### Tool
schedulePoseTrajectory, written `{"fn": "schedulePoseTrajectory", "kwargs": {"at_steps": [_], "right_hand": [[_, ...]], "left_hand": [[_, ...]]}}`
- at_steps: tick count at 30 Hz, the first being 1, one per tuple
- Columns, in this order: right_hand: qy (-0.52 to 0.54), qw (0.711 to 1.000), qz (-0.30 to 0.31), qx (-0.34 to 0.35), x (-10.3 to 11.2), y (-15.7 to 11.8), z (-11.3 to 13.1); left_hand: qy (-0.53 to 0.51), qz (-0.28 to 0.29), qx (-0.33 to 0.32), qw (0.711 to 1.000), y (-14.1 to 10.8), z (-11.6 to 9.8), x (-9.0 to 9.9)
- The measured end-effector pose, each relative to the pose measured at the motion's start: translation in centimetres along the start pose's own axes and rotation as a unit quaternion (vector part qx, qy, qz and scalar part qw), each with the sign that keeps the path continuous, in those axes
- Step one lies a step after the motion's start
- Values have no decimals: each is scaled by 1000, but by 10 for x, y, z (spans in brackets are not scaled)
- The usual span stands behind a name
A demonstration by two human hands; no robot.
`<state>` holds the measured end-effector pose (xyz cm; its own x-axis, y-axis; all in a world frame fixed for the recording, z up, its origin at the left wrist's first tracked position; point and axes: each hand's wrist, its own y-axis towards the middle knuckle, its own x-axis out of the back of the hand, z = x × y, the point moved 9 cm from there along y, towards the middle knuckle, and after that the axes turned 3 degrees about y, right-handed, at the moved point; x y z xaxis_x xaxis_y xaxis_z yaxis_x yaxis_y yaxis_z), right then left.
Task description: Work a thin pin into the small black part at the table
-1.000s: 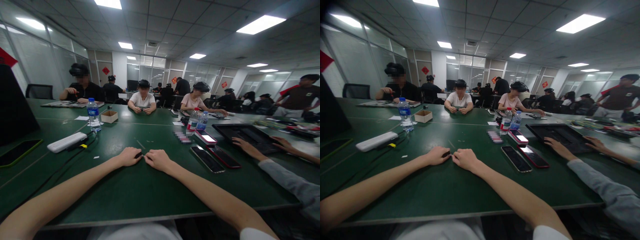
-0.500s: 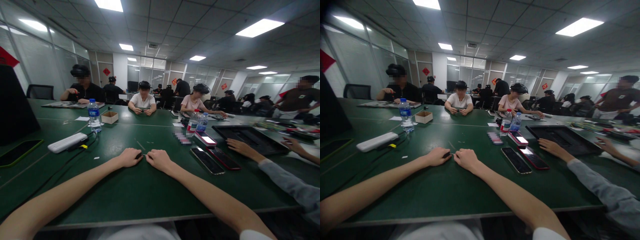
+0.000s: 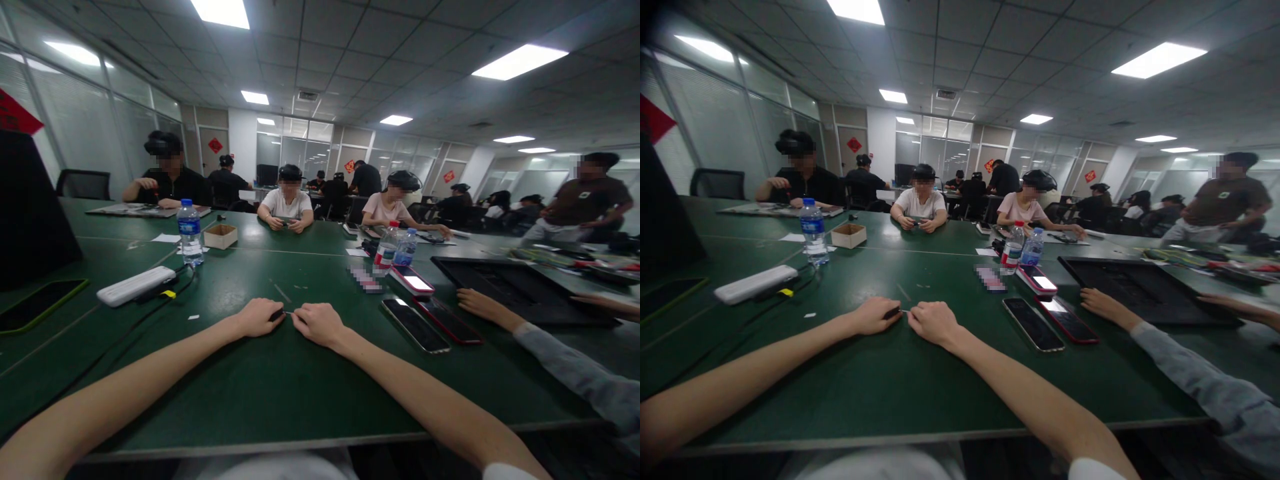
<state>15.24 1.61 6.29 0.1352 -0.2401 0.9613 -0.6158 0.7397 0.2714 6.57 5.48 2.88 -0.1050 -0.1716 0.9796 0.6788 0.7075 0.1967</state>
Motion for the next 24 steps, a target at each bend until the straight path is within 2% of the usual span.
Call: {"fn": "schedulePoseTrajectory", "kwargs": {"at_steps": [13, 15, 20, 22, 24], "right_hand": [[17, 999, -22, 33, 6, -1, 1], [23, 997, -25, 64, 7, -2, 9], [31, 981, -19, 193, 5, -10, 49], [33, 979, -18, 202, 4, -10, 52], [38, 984, -19, 174, 3, -7, 43]], "left_hand": [[-8, 1, -7, 1000, -1, -1, 1], [-5, 4, -2, 1000, 0, 0, 0], [0, 16, 27, 999, 1, 4, -3], [2, 14, 28, 1000, 2, 4, -3], [7, 16, 26, 1000, 2, 4, -4]]}}
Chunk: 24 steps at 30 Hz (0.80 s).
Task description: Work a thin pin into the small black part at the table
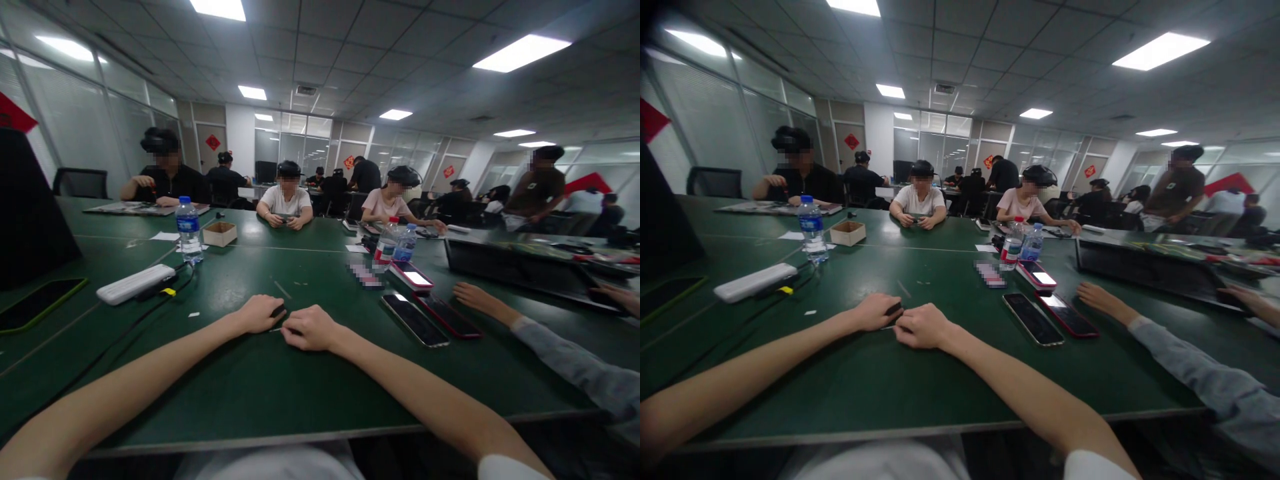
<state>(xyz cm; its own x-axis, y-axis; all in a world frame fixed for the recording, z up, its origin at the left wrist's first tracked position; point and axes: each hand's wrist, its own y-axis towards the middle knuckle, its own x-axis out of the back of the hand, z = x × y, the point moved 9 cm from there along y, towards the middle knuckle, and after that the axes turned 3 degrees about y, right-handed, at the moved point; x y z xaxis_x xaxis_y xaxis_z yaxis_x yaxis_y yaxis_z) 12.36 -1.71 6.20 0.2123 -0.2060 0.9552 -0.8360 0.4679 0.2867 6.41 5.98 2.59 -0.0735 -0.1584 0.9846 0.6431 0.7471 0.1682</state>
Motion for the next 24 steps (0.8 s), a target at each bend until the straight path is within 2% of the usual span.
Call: {"fn": "schedulePoseTrajectory", "kwargs": {"at_steps": [4, 7, 24], "right_hand": [[-4, 996, -10, -93, 2, -4, -36], [-4, 992, -6, -122, 1, -7, -49], [-37, 986, 4, -162, -2, -7, -55]], "left_hand": [[7, -5, -15, 1000, 0, -3, 0], [0, -7, -13, 1000, 0, -3, 2], [-3, -12, -12, 1000, 1, -1, -2]]}}
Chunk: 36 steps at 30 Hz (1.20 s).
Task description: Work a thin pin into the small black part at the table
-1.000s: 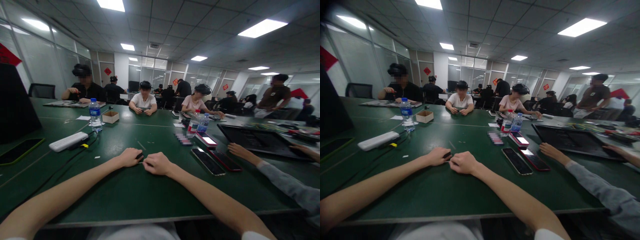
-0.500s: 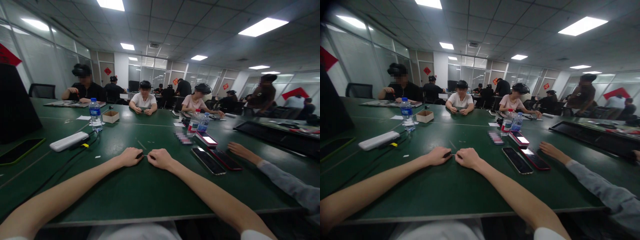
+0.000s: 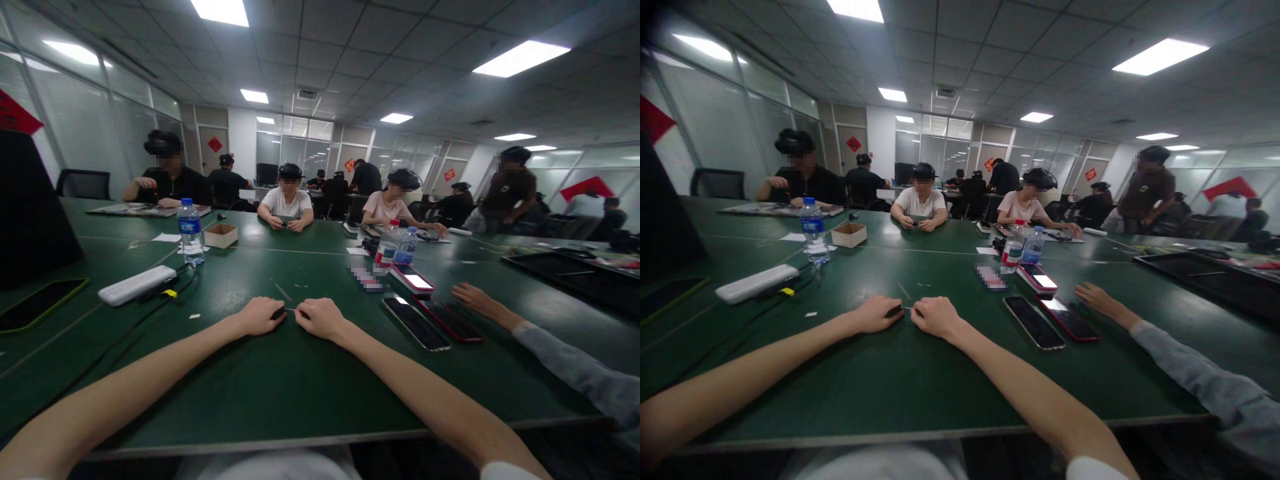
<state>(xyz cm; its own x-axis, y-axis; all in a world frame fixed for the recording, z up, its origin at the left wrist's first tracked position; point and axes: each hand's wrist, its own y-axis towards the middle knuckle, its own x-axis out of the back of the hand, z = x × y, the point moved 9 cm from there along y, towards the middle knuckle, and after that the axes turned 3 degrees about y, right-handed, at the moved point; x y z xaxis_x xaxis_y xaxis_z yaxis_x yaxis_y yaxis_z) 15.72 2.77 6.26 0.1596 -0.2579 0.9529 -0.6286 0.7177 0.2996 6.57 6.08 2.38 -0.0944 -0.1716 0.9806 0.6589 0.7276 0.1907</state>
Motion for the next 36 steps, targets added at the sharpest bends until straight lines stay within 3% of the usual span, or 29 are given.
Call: {"fn": "schedulePoseTrajectory", "kwargs": {"at_steps": [14, 23, 36], "right_hand": [[-1, 1000, 3, 17, 1, -3, 9], [-23, 996, -52, 65, 11, -9, 17], [-11, 993, -76, 87, 11, -10, 17]], "left_hand": [[1, -11, -13, 1000, -2, -3, 2], [-15, -6, -27, 1000, -4, -4, 3], [-21, -16, -47, 999, -4, -4, 2]]}}
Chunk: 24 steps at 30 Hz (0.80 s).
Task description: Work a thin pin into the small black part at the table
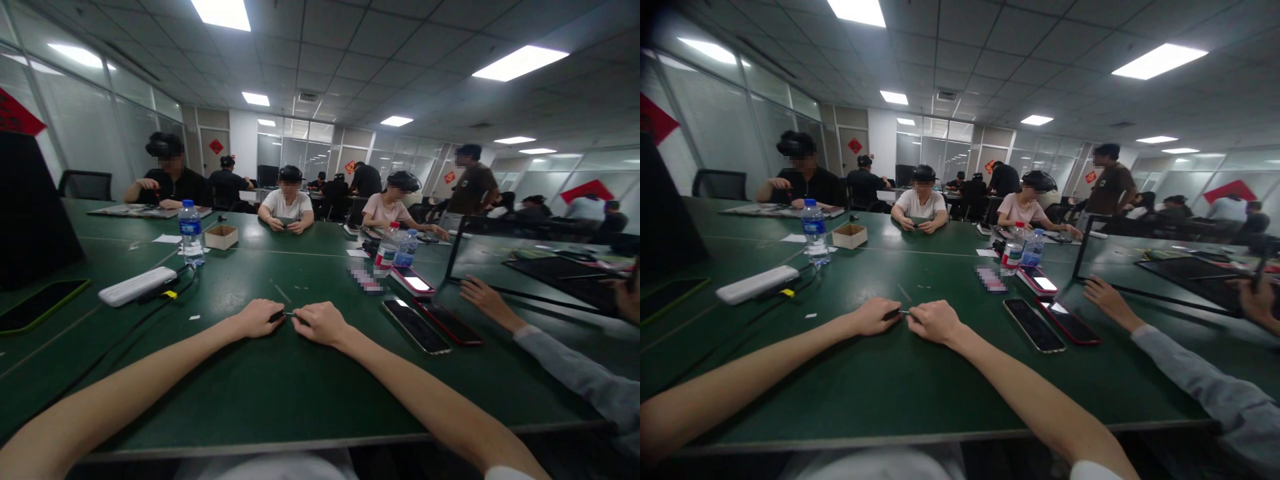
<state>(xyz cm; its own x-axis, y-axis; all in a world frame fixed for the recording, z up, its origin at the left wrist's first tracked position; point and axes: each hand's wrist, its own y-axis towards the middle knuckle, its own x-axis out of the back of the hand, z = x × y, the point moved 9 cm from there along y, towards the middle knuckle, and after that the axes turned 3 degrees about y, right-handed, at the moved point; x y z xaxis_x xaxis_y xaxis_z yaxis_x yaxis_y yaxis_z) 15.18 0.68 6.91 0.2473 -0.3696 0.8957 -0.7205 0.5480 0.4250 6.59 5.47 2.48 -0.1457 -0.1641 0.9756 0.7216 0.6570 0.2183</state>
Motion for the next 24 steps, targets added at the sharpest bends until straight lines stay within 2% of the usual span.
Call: {"fn": "schedulePoseTrajectory", "kwargs": {"at_steps": [7, 13, 15, 24], "right_hand": [[14, 1000, -5, 19, 2, -1, 0], [74, 989, 15, 128, 1, 0, 41], [79, 987, 21, 135, -1, 1, 46], [66, 998, 18, 0, -6, 3, -8]], "left_hand": [[4, 0, 4, 1000, 0, 0, 0], [14, 13, 49, 999, 2, 5, -1], [10, 15, 52, 999, 2, 5, -1], [18, 10, 35, 999, 1, 3, 1]]}}
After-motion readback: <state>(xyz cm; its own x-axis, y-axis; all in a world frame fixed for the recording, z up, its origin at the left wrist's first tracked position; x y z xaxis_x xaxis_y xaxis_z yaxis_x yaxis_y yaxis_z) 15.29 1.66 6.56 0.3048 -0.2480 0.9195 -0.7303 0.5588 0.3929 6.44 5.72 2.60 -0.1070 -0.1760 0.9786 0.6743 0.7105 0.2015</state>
